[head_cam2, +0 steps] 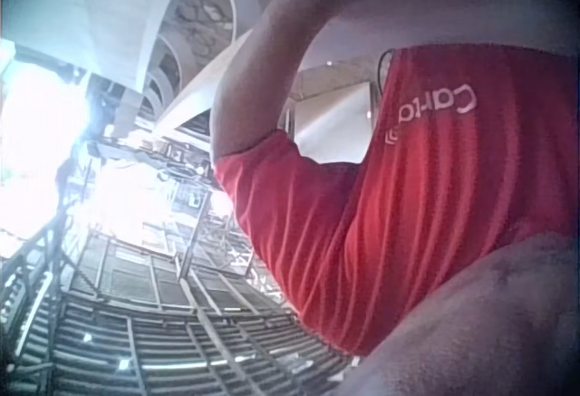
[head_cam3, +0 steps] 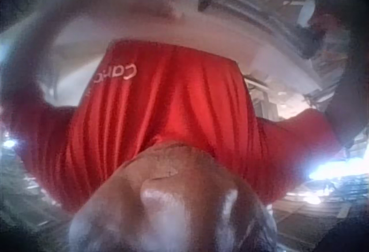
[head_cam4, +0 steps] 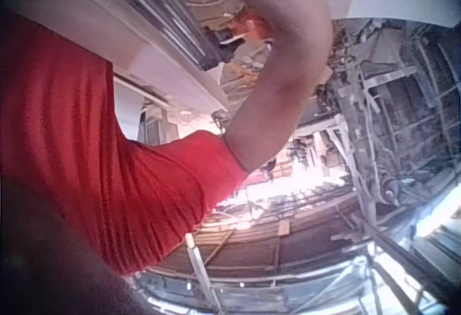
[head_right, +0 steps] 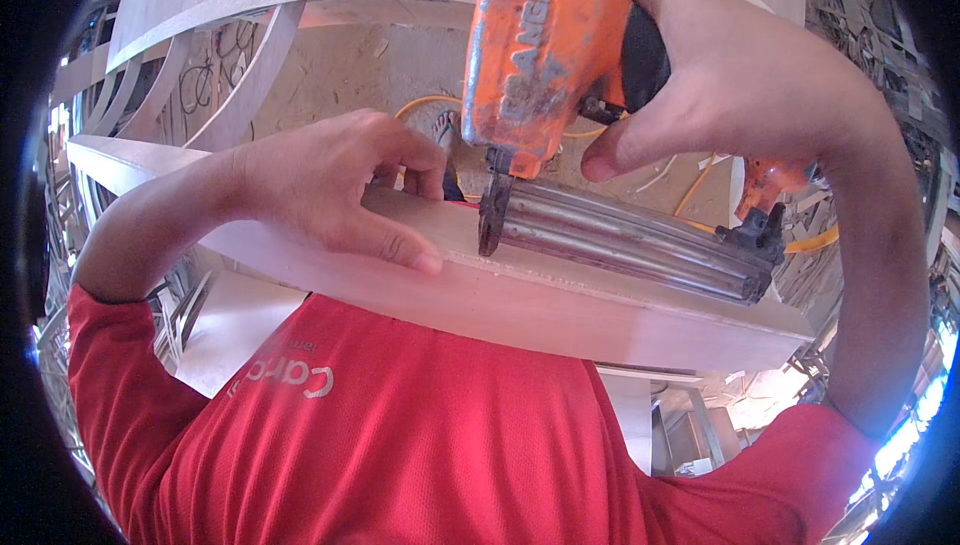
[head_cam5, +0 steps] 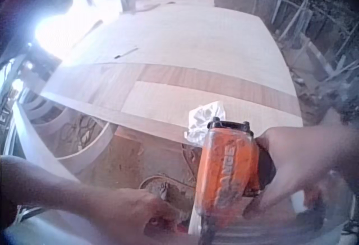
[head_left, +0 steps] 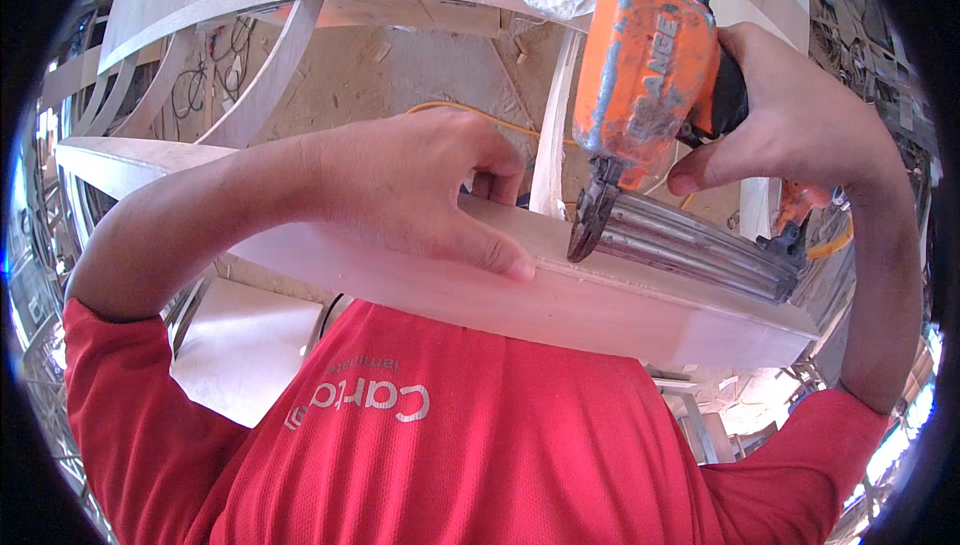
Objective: The person aligns a wooden board onto a wooden structure by hand and fastens it using a nail gun.
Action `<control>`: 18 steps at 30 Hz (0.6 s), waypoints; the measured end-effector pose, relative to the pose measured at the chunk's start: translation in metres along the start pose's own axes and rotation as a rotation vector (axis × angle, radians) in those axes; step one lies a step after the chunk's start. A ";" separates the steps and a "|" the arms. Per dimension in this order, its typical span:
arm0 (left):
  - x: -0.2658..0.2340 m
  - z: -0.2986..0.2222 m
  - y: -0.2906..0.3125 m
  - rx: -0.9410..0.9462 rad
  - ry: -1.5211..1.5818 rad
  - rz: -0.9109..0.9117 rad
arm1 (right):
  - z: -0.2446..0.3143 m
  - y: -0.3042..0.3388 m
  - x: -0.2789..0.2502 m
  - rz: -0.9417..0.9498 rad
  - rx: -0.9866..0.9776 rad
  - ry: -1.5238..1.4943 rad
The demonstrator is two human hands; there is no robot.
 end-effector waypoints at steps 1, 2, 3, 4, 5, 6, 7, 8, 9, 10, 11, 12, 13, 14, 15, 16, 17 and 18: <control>0.000 0.000 0.000 0.013 -0.005 -0.005 | -0.003 0.000 0.000 -0.001 0.003 0.009; 0.000 0.000 0.000 0.025 -0.009 -0.011 | -0.003 -0.002 0.001 -0.004 0.007 0.019; 0.000 0.000 0.000 0.022 -0.008 -0.013 | -0.004 -0.003 0.002 0.006 -0.016 0.004; 0.000 0.000 -0.001 0.026 -0.006 -0.010 | -0.005 -0.002 0.003 0.008 -0.021 -0.005; 0.000 0.000 -0.002 0.030 -0.004 -0.007 | -0.005 -0.002 0.003 0.010 -0.026 -0.013; 0.001 0.000 -0.002 0.033 -0.007 -0.004 | -0.006 -0.001 0.003 0.008 -0.018 0.023; 0.000 0.001 -0.002 0.041 0.000 -0.006 | -0.007 0.000 0.004 0.007 -0.016 0.041; 0.000 0.001 -0.002 0.050 0.007 -0.007 | -0.008 0.001 0.004 0.006 -0.015 0.060; 0.000 0.001 -0.002 0.050 0.006 -0.008 | -0.008 0.005 0.003 -0.050 -0.032 0.041; -0.001 0.001 -0.002 0.041 0.011 -0.009 | -0.009 0.007 0.001 -0.108 -0.050 0.022; -0.001 0.001 -0.002 0.033 0.016 -0.010 | -0.010 0.006 0.002 -0.111 -0.049 0.022; -0.001 0.000 -0.001 0.034 0.013 -0.010 | -0.011 0.006 0.004 -0.097 -0.061 0.001; -0.001 -0.001 0.000 0.030 -0.007 -0.025 | -0.011 0.006 0.004 -0.082 -0.074 -0.020; -0.002 -0.002 0.000 0.026 -0.026 -0.039 | -0.010 0.005 0.002 -0.083 -0.074 -0.019; -0.002 -0.002 0.001 0.026 -0.026 -0.041 | -0.009 0.003 0.001 -0.036 -0.047 -0.007; -0.001 -0.002 0.001 0.032 -0.018 -0.034 | -0.008 0.003 0.002 -0.012 -0.032 -0.001; 0.000 -0.002 0.002 0.037 -0.008 -0.028 | -0.007 0.004 0.002 0.012 -0.017 0.006; 0.000 -0.003 0.002 0.038 -0.007 -0.028 | -0.008 0.004 0.001 -0.012 0.006 0.029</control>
Point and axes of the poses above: each hand's wrist, its own y-axis away from the middle knuckle, its own x-axis out of the palm, z = x × y, the point moved 6 cm from there along -y, towards the middle knuckle, and after that the axes turned 13 degrees about y, right-handed, at the moved point
